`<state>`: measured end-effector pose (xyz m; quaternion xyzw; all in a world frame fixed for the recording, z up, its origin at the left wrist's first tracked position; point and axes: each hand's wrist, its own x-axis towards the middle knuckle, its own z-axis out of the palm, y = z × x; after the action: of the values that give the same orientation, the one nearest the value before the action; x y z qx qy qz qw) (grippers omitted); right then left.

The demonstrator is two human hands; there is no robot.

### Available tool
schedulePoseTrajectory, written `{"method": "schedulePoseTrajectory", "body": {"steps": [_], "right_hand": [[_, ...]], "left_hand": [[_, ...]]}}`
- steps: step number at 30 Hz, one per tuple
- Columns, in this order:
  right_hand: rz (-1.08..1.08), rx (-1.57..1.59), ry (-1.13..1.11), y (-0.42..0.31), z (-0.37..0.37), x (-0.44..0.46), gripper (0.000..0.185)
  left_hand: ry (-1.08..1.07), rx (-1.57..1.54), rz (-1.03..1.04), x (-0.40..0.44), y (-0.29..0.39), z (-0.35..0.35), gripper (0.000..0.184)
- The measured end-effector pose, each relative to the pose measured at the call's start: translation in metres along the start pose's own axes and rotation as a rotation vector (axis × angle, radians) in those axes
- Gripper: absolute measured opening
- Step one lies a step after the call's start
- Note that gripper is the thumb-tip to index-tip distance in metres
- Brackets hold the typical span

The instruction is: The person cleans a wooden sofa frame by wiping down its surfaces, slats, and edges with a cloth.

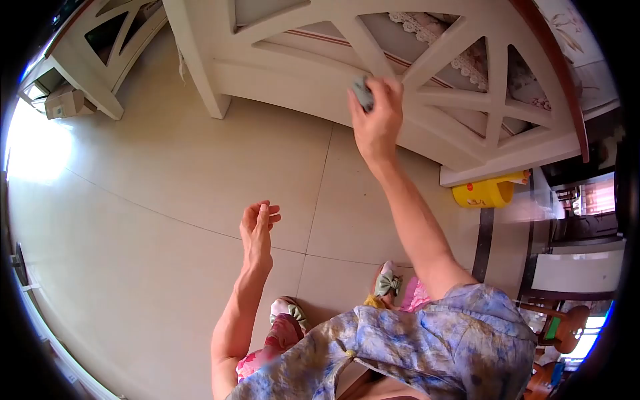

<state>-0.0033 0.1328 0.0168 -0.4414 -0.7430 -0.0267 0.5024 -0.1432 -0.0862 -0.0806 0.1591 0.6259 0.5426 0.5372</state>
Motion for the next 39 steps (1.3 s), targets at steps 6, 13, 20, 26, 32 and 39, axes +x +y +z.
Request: {"method": "schedulePoseTrajectory", "body": {"steps": [6,13,20,26,32,39], "right_hand": [[-0.563,-0.826,-0.181,0.046,0.035,0.006,0.031],[-0.367,-1.036,-0.711,0.007,0.001,0.019,0.018],[-0.017,-0.736,-0.738,0.024,0.017,0.018,0.012],[-0.129,-0.591,-0.724,0.023,0.017,0.036,0.011],[-0.227,-0.65,-0.693,0.01,-0.017,-0.01,0.008],[-0.392,-0.766,-0.409,0.026,0.005,0.008,0.043]], "left_hand": [[-0.049,-0.003,-0.011,-0.005,0.0,0.003,0.038],[-0.076,0.005,-0.034,0.0,-0.015,0.011,0.037],[-0.121,0.022,-0.071,-0.003,-0.018,0.027,0.035],[-0.137,0.021,-0.105,-0.014,-0.019,0.018,0.038],[-0.143,-0.01,-0.15,-0.017,-0.035,0.005,0.037],[-0.15,-0.047,-0.152,-0.018,-0.033,0.001,0.037]]}}
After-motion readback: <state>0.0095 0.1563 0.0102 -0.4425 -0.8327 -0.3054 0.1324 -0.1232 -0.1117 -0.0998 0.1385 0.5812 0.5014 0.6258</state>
